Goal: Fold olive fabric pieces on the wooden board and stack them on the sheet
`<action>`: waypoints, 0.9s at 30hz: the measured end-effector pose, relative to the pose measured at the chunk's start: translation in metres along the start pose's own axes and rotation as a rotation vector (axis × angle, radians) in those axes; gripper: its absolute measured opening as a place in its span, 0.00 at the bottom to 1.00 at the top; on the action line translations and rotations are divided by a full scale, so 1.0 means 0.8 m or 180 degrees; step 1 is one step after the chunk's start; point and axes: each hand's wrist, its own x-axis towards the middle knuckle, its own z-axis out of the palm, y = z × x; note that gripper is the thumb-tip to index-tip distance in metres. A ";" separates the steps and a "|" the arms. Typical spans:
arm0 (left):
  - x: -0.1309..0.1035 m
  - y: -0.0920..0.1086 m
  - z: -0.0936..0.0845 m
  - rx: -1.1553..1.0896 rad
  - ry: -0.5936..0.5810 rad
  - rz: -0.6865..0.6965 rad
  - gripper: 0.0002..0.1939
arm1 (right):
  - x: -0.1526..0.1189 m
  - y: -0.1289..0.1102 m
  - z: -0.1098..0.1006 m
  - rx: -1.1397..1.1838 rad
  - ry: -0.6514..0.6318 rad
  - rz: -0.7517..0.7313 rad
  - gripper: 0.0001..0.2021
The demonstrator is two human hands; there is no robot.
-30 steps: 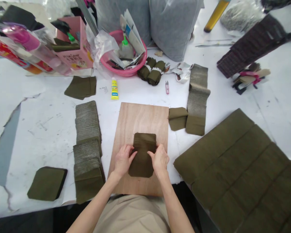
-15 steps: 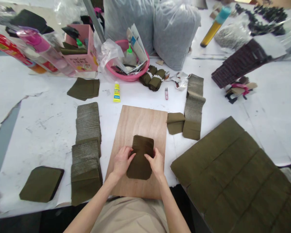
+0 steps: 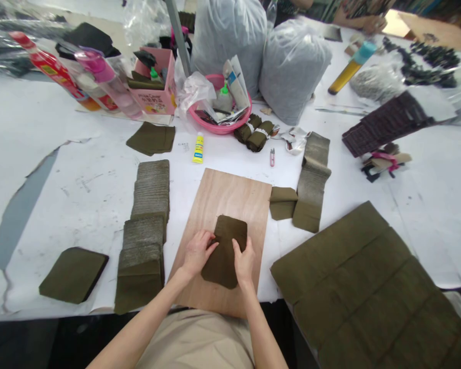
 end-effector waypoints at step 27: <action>0.000 -0.008 0.005 -0.0066 0.0054 0.0058 0.05 | -0.015 -0.001 0.010 0.1872 0.0003 0.1446 0.27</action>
